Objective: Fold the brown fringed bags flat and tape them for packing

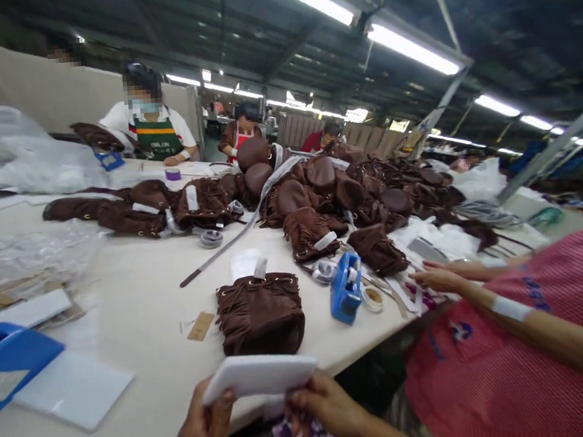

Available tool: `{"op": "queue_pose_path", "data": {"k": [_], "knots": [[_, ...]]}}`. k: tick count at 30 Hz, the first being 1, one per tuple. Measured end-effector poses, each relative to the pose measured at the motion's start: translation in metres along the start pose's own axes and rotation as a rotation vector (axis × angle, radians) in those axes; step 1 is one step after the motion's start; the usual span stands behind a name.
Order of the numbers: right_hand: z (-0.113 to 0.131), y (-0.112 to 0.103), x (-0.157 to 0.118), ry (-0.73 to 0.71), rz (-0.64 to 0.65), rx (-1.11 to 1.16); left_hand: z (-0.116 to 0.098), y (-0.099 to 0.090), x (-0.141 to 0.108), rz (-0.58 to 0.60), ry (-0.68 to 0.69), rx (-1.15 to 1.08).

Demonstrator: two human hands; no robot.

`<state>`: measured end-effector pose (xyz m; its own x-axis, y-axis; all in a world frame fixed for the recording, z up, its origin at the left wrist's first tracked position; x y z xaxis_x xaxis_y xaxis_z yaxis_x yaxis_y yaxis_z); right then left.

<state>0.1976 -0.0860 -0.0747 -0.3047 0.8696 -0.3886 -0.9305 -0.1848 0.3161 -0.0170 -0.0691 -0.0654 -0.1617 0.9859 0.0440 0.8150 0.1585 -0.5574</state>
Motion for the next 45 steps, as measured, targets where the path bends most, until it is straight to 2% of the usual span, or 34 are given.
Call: {"op": "queue_pose_path", "data": {"k": [3,5,7,9,11,12,13,15,18,21,23,25,26,27,28,30,31,32,33,34,35,37,39,42,44,45], "knots": [[0.025,-0.057,-0.010,-0.099,-0.122,-0.067,-0.021,0.011,0.023,0.060,0.094,0.051],[0.037,-0.078,-0.017,-0.111,-0.100,-0.146,-0.033,0.010,0.029,0.007,0.177,0.132],[0.044,-0.087,-0.020,-0.114,-0.060,-0.304,-0.048,0.007,0.031,-0.123,0.325,0.251],[0.045,-0.092,-0.019,-0.119,-0.074,-0.500,-0.066,0.013,0.032,-0.201,0.534,0.429],[0.045,-0.093,-0.014,-0.136,-0.142,-0.691,-0.074,0.030,0.036,-0.176,0.686,0.632],[0.047,-0.090,-0.011,-0.167,-0.167,-0.767,-0.073,0.038,0.041,-0.156,0.713,0.714],[0.051,-0.084,-0.008,-0.216,-0.165,-0.825,-0.071,0.043,0.046,-0.140,0.714,0.769],[0.059,-0.064,-0.002,-0.364,-0.077,-0.869,-0.061,0.048,0.056,-0.113,0.679,0.804],[0.071,-0.041,0.006,-0.516,0.057,-0.803,-0.043,0.046,0.068,-0.029,0.656,0.731],[0.074,-0.047,0.017,-0.497,0.004,-0.689,-0.022,0.036,0.084,0.117,0.614,0.576],[0.070,-0.058,0.023,-0.458,-0.039,-0.588,-0.010,0.028,0.100,0.258,0.531,0.432],[0.062,-0.070,0.026,-0.399,-0.077,-0.455,-0.005,0.019,0.115,0.393,0.433,0.336],[0.056,-0.076,0.028,-0.358,-0.104,-0.376,-0.009,0.012,0.122,0.397,0.392,0.351],[0.049,-0.082,0.029,-0.310,-0.136,-0.293,-0.018,0.003,0.128,0.347,0.370,0.416],[0.041,-0.088,0.029,-0.266,-0.172,-0.212,-0.034,-0.008,0.133,0.221,0.368,0.517],[0.025,-0.098,0.031,-0.199,-0.237,-0.081,-0.083,-0.026,0.131,-0.134,0.450,0.759],[0.017,-0.101,0.032,-0.174,-0.260,-0.032,-0.112,-0.025,0.123,-0.253,0.545,0.800],[0.009,-0.103,0.033,-0.152,-0.273,0.008,-0.140,-0.013,0.112,-0.270,0.699,0.798],[0.002,-0.104,0.034,-0.132,-0.282,0.040,-0.165,0.011,0.099,-0.151,0.912,0.795],[-0.004,-0.104,0.035,-0.115,-0.288,0.064,-0.182,0.040,0.083,0.021,1.131,0.810],[-0.010,-0.104,0.035,-0.101,-0.295,0.081,-0.193,0.064,0.071,0.129,1.278,0.854],[-0.018,-0.104,0.034,-0.089,-0.312,0.092,-0.199,0.103,0.063,0.243,1.382,0.967],[-0.023,-0.104,0.031,-0.085,-0.326,0.075,-0.195,0.129,0.065,0.335,1.379,1.056],[-0.028,-0.105,0.025,-0.069,-0.337,0.053,-0.189,0.143,0.076,0.460,1.262,1.031],[-0.027,-0.104,0.021,-0.069,-0.333,0.067,-0.188,0.141,0.092,0.488,1.055,0.905],[-0.026,-0.102,0.020,-0.071,-0.326,0.082,-0.186,0.139,0.103,0.503,0.900,0.802]]}}
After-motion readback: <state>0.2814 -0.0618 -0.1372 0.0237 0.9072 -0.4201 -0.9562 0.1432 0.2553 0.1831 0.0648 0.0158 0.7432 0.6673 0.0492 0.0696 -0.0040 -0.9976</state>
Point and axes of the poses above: each hand's wrist, its own x-axis towards the middle knuckle, its own y-axis out of the palm, z = x × y, the point moved 7 cm from there along x, towards the middle knuckle, and after that the axes turned 12 degrees about x, right-handed, at the moved point
